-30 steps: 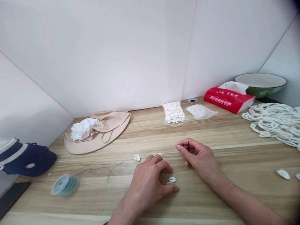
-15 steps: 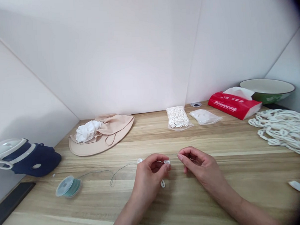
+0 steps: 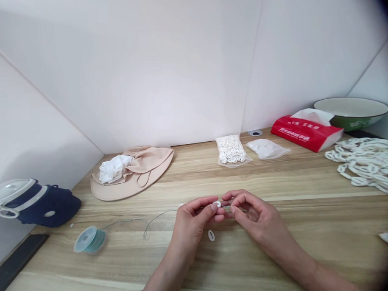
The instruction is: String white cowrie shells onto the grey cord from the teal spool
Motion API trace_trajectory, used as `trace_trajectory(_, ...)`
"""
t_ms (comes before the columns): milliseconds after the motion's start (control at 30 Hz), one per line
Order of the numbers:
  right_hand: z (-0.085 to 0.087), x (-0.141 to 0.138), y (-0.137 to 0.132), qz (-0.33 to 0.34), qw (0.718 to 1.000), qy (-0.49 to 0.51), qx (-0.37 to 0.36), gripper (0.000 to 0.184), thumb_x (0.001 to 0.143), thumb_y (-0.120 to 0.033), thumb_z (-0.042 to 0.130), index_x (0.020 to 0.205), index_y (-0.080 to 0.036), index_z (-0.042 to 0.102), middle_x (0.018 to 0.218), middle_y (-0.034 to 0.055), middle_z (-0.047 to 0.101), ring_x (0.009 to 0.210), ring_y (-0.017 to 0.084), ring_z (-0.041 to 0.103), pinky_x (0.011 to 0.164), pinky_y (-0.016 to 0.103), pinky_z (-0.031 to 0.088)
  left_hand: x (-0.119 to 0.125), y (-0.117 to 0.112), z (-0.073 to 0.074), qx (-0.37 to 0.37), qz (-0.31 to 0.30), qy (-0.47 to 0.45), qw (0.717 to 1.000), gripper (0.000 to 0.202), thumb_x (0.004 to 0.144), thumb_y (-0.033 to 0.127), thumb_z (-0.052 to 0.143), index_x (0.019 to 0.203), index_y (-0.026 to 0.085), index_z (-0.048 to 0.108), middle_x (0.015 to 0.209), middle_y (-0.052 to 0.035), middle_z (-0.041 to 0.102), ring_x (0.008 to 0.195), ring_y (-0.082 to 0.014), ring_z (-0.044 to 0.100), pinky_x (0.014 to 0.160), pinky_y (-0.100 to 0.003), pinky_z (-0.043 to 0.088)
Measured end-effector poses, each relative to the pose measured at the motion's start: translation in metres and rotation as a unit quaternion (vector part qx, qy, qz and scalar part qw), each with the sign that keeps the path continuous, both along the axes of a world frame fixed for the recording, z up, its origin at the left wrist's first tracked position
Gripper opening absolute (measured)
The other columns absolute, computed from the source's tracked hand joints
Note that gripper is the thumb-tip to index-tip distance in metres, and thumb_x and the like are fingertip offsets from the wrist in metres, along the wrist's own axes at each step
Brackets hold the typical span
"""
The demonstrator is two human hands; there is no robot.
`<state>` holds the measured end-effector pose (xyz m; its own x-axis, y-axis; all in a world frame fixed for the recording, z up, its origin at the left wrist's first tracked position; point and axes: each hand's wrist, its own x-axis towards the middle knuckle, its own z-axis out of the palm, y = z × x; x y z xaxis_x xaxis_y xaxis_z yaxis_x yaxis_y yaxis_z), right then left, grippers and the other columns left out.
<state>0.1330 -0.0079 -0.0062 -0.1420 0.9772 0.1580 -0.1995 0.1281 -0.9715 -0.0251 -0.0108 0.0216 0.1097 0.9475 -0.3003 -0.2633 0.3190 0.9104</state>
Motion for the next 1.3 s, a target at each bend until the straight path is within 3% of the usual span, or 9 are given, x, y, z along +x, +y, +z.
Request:
trace_trajectory(200, -0.0007, 0.0015, -0.0005, 0.008, 1.000, -0.009, -0.015, 0.017, 0.085, -0.030, 0.060, 0.073, -0.020, 0.052, 0.104, 0.0054, 0.052, 0.095, 0.020, 0.061, 0.080, 0.034, 0.057, 0.0003, 0.0013, 0.0025, 0.001, -0.010, -0.005, 1.000, 0.026, 0.072, 0.026, 0.075, 0.096, 0.014, 0.073, 0.082, -0.0060, 0.076, 0.077, -0.0155, 0.070, 0.076, -0.022, 0.055)
trace_trajectory(533, 0.0015, 0.0021, -0.0002, -0.006, 0.999, -0.048, -0.008, 0.014, 0.083, -0.023, 0.058, 0.071, -0.021, 0.051, 0.102, 0.0060, 0.057, 0.095, 0.016, 0.060, 0.072, 0.022, 0.053, 0.0012, -0.0001, 0.0027, 0.005, -0.020, 0.003, 1.000, 0.025, 0.073, 0.025, 0.073, 0.096, 0.014, 0.073, 0.085, -0.0066, 0.076, 0.077, -0.0155, 0.070, 0.076, -0.022, 0.055)
trace_trajectory(1300, -0.0040, 0.0020, 0.0059, -0.032, 0.991, -0.129, 0.024, 0.012, 0.082, -0.026, 0.062, 0.072, -0.021, 0.067, 0.094, 0.0043, 0.066, 0.090, 0.018, 0.064, 0.078, 0.026, 0.050, 0.0036, -0.0008, 0.0027, 0.007, -0.031, 0.029, 0.999, 0.023, 0.077, 0.021, 0.064, 0.098, 0.016, 0.074, 0.083, -0.0045, 0.076, 0.078, -0.0174, 0.071, 0.082, -0.028, 0.055)
